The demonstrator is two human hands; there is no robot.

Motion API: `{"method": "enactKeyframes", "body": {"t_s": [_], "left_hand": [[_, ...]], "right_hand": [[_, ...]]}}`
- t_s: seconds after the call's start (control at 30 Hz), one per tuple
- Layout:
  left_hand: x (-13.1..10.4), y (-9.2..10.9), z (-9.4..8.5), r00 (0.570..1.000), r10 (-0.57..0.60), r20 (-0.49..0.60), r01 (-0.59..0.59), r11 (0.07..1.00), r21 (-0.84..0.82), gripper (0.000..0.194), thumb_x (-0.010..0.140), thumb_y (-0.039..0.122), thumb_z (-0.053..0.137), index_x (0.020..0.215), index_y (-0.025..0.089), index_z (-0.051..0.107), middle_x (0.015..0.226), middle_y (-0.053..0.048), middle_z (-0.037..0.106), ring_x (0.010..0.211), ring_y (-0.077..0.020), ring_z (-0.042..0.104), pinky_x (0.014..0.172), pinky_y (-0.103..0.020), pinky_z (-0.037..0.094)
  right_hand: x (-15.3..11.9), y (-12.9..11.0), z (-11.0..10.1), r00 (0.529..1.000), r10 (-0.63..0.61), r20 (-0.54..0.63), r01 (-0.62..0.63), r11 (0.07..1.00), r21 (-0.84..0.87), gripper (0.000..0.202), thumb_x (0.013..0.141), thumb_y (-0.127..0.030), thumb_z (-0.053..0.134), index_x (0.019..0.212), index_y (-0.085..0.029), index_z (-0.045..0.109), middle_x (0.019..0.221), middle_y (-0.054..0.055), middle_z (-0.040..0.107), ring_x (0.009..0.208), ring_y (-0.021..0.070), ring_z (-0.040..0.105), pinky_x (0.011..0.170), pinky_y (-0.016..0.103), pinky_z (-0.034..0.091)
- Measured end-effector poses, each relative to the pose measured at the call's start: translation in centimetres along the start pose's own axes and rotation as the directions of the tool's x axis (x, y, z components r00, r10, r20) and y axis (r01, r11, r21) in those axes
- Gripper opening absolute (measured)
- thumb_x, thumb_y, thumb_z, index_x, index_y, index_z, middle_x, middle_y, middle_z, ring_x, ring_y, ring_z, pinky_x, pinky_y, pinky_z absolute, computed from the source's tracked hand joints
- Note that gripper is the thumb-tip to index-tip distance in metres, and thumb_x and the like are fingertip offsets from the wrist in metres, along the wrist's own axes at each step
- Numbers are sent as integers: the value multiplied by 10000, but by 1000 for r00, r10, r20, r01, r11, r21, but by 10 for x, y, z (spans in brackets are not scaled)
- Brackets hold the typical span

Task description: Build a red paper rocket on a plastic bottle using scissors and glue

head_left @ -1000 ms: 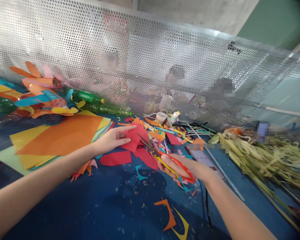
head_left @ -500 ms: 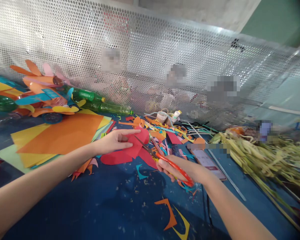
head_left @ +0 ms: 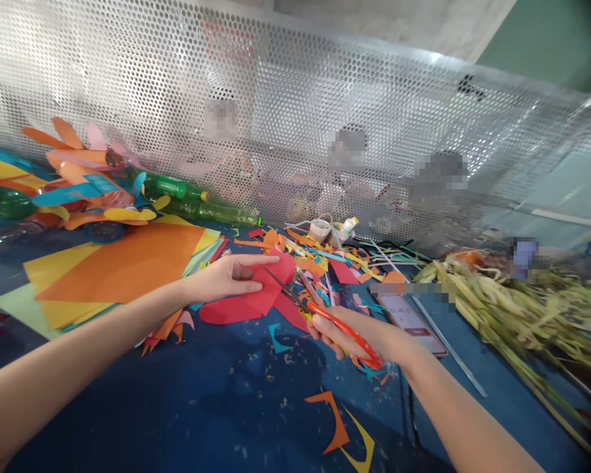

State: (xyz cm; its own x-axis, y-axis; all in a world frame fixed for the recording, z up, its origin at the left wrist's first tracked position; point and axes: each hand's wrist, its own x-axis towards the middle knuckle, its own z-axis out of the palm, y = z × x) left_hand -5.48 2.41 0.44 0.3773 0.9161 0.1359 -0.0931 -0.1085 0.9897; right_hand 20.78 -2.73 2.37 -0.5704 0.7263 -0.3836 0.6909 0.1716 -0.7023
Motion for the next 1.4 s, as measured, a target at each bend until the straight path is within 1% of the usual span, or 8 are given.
{"method": "enactKeyframes", "body": {"t_s": [0.1,0.23,0.4,0.57,0.73,0.93,1.17,1.4], "left_hand": [[1,3,0,979,-41,200,17,993,118,541,656,103,626,1174,245,561,738,4,652,588,-114,526,522,-202,426],[1,5,-1,953,-58,296,4,984,181,613,702,137,610,1274,287,449,902,-11,661,663,-123,545,605,-222,441],[2,3,-3,947,-38,319,-33,976,214,581,753,179,576,1299,290,413,916,-19,665,696,-124,566,635,-225,449],[2,0,-4,948,-16,317,-60,972,229,544,746,185,587,1264,287,459,873,-19,671,706,-131,581,640,-236,463],[2,2,-3,954,-21,299,-46,975,218,532,726,182,602,1237,285,493,872,-24,668,736,-154,583,650,-270,471],[2,8,-5,951,-36,308,-37,973,228,566,746,182,590,1285,269,443,769,-5,628,622,-120,523,565,-218,420],[3,9,-10,928,-41,371,-63,963,263,575,785,183,570,1324,227,377,646,43,529,541,-65,393,500,-171,330],[4,11,-12,920,-64,388,-39,967,253,572,802,169,554,1336,214,355,671,35,555,561,-68,419,517,-176,343]], "right_hand": [[0,-1,0,1000,3,5,-4,1000,14,514,838,-638,257,759,-174,462,609,-31,411,479,76,426,463,201,419],[-1,-2,1,1000,-7,4,6,1000,25,505,843,-630,250,781,-179,468,633,-22,427,490,85,425,483,222,434],[-2,-1,1,1000,-22,-9,22,999,25,494,844,-623,256,771,-185,472,637,-15,424,502,96,424,488,234,438],[-1,-1,2,1000,-26,5,25,999,38,504,839,-636,255,773,-181,465,640,-20,417,511,94,414,490,231,431],[0,-3,1,1000,-14,13,14,1000,-20,545,816,-677,231,744,-179,438,612,-27,412,476,81,401,472,225,401],[4,3,2,998,-57,-22,57,998,-22,543,800,-697,233,674,-186,365,555,-43,370,454,76,385,426,206,332],[7,1,3,994,-108,-27,107,993,-38,528,809,-685,238,649,-190,328,538,-61,304,433,56,286,387,188,227],[10,1,5,983,-162,-87,154,983,-98,499,820,-671,237,645,-204,266,529,-72,239,435,57,209,406,214,153]]}}
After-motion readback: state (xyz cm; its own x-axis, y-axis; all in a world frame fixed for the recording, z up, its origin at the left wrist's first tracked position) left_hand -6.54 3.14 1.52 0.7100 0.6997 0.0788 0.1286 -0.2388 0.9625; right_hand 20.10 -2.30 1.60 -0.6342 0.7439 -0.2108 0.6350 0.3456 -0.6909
